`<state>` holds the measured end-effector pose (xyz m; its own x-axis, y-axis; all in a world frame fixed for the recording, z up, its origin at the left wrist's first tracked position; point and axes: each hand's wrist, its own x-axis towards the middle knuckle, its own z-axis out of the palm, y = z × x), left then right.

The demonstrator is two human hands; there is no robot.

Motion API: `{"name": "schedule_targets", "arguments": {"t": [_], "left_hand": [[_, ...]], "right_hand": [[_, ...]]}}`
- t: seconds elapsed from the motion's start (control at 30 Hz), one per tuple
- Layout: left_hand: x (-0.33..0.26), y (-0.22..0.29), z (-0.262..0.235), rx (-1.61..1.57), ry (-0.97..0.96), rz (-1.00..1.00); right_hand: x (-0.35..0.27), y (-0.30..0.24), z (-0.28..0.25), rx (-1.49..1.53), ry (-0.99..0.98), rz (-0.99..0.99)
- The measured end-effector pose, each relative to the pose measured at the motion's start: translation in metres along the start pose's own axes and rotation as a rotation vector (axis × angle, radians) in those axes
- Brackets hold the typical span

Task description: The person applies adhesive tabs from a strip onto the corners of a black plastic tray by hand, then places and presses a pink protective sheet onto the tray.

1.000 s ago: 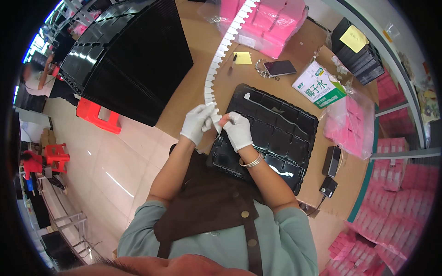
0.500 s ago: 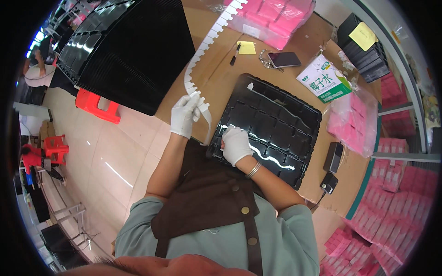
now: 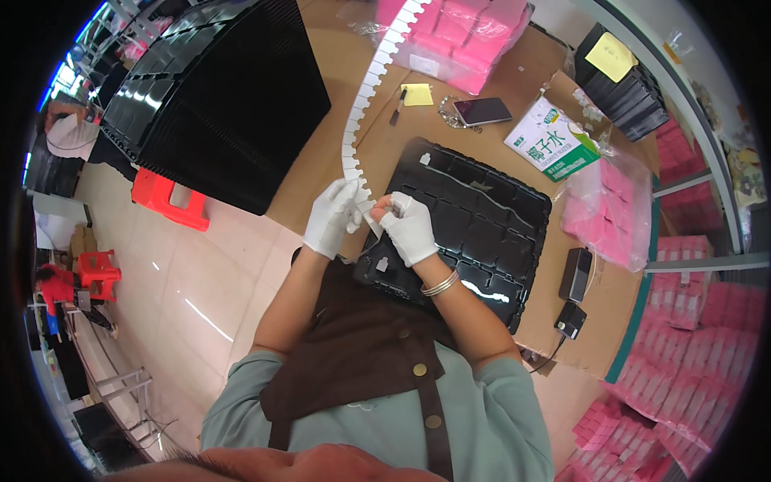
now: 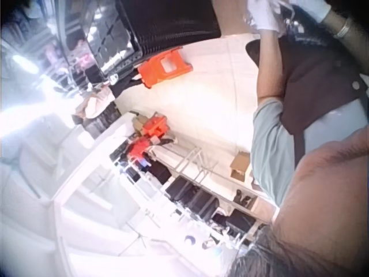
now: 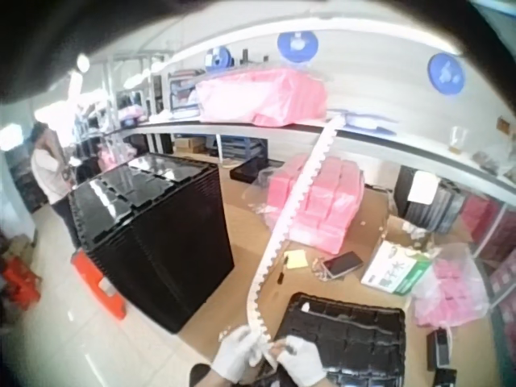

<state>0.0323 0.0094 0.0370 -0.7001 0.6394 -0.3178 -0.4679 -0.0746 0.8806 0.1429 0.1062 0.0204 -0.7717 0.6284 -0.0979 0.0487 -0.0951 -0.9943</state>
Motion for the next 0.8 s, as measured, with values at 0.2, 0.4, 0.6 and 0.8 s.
{"name": "schedule_targets", "arguments": {"t": [0.2,0.4,0.6,0.8], "left_hand": [[0.024,-0.019,0.02,-0.309,0.0,-0.209],[0.019,-0.015,0.013,-0.169,0.003,-0.079],[0.014,-0.02,0.034,-0.016,0.001,-0.069],[0.012,-0.037,0.039,0.154,-0.045,0.028]], "right_hand": [[-0.021,-0.002,-0.023,-0.198,0.212,-0.42],[0.021,0.011,-0.236,-1.073,0.436,-0.276],[0.041,0.039,-0.296,-1.322,0.361,0.123],[0.044,0.007,-0.261,-1.454,0.58,0.304]]}}
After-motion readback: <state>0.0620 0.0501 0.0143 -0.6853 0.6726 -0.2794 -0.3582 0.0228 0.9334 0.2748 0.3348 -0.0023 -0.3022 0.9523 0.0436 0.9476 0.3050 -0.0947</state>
